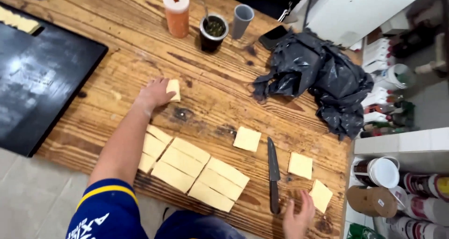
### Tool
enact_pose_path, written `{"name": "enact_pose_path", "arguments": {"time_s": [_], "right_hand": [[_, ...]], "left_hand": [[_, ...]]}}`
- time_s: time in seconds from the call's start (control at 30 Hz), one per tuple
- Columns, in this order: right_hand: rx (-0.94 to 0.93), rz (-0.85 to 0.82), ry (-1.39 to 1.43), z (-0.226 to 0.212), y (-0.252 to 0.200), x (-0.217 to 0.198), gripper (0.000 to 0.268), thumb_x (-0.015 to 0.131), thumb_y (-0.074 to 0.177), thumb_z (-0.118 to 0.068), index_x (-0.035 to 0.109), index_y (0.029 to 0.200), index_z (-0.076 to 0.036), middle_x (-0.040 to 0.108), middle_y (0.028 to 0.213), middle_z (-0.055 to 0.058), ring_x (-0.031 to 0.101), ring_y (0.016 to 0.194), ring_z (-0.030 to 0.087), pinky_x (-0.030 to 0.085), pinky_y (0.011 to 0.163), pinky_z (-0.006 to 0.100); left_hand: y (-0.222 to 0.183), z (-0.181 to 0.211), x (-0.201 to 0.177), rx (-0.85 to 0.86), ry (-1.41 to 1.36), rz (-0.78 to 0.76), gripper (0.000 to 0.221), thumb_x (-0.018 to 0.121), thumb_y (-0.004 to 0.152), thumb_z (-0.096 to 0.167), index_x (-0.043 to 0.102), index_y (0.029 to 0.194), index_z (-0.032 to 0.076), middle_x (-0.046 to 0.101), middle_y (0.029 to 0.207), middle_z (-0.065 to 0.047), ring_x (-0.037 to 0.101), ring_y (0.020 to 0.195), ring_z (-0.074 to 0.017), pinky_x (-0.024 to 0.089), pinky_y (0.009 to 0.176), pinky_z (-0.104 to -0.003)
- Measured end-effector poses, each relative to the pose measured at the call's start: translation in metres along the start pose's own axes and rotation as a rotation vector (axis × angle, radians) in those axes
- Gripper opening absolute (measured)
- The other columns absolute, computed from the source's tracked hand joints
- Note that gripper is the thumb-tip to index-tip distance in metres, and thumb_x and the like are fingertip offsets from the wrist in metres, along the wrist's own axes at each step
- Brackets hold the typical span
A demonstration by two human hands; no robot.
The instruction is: Cutting dough into squares and folding them into decorative shapes on a wooden table.
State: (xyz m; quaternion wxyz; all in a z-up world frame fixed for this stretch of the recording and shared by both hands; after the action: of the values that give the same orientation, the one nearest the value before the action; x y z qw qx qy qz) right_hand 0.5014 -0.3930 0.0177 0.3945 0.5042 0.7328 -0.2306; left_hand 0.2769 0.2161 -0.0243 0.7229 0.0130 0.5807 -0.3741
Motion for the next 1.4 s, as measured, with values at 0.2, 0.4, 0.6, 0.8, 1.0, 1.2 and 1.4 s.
{"name": "enact_pose_path", "arguments": {"time_s": [0.2,0.4,0.6,0.8,1.0,1.2,1.4], "right_hand": [[0.015,-0.136,-0.009,-0.074,-0.003,0.037,0.052,0.056,0.092,-0.018,0.050,0.143,-0.017,0.045,0.158,0.000,0.033,0.148,0.022,0.022,0.123,0.053],[-0.161,-0.284,0.017,-0.154,-0.012,0.085,0.045,0.055,0.095,-0.020,0.055,0.140,-0.014,0.052,0.149,0.005,0.041,0.142,0.022,0.027,0.123,0.046],[-0.330,-0.389,0.101,-0.219,-0.034,0.132,0.043,0.051,0.098,-0.022,0.054,0.139,-0.011,0.054,0.143,0.005,0.045,0.137,0.021,0.035,0.117,0.045],[-0.482,-0.396,0.224,-0.257,-0.049,0.148,0.038,0.053,0.099,-0.022,0.060,0.135,-0.011,0.059,0.136,0.010,0.051,0.131,0.027,0.037,0.112,0.046],[-0.300,-0.557,0.347,-0.304,-0.037,0.172,0.045,0.055,0.099,-0.023,0.052,0.143,-0.013,0.059,0.138,0.010,0.057,0.129,0.023,0.045,0.106,0.039],[-0.401,-0.756,0.880,-0.367,-0.003,0.210,0.062,0.044,0.106,-0.019,0.021,0.162,-0.009,0.031,0.162,0.024,0.024,0.151,0.042,0.030,0.118,0.056],[-0.407,-1.036,0.971,-0.408,-0.027,0.198,0.075,0.062,0.100,-0.037,0.029,0.163,-0.013,0.028,0.167,0.011,0.020,0.153,0.027,0.025,0.120,0.051]], "left_hand": [[0.018,0.000,0.004,0.098,-0.013,0.158,0.065,0.083,0.078,0.039,0.056,0.130,0.009,0.059,0.132,-0.022,0.053,0.128,-0.0412,0.043,0.105,-0.056],[0.027,0.008,0.016,0.213,0.157,0.314,0.082,0.094,0.065,0.037,0.052,0.128,0.006,0.061,0.124,-0.019,0.055,0.121,-0.0390,0.043,0.100,-0.051],[0.008,0.020,0.010,0.262,0.291,0.349,0.065,0.086,0.075,0.042,0.062,0.126,0.008,0.063,0.122,-0.014,0.055,0.118,-0.0344,0.043,0.097,-0.050],[-0.023,0.016,0.014,0.511,0.150,0.493,0.043,0.084,0.076,0.016,0.057,0.109,0.012,0.064,0.107,-0.006,0.062,0.105,-0.0275,0.044,0.098,-0.045],[-0.023,-0.019,0.007,0.424,-0.573,0.327,0.029,0.084,0.078,0.006,0.061,0.096,0.007,0.061,0.102,-0.008,0.058,0.099,-0.0270,0.045,0.086,-0.038],[-0.059,-0.026,0.000,0.524,-1.452,0.128,0.049,0.093,0.062,-0.006,0.061,0.097,0.006,0.065,0.095,-0.001,0.069,0.088,-0.0145,0.059,0.079,-0.026],[-0.131,0.007,-0.018,0.568,-1.550,-0.025,0.062,0.092,0.066,0.010,0.067,0.122,0.002,0.072,0.110,-0.011,0.071,0.096,-0.0145,0.059,0.081,-0.023]]}}
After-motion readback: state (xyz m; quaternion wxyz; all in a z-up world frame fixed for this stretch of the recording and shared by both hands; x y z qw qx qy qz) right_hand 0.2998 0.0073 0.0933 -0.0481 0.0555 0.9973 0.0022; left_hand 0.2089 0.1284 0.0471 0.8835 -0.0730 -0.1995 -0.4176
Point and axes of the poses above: each hand's wrist, its own y-axis towards the middle knuckle, its own x-axis out of the palm, z = x × y, the point moved 6 cm from there along y, towards the middle knuckle
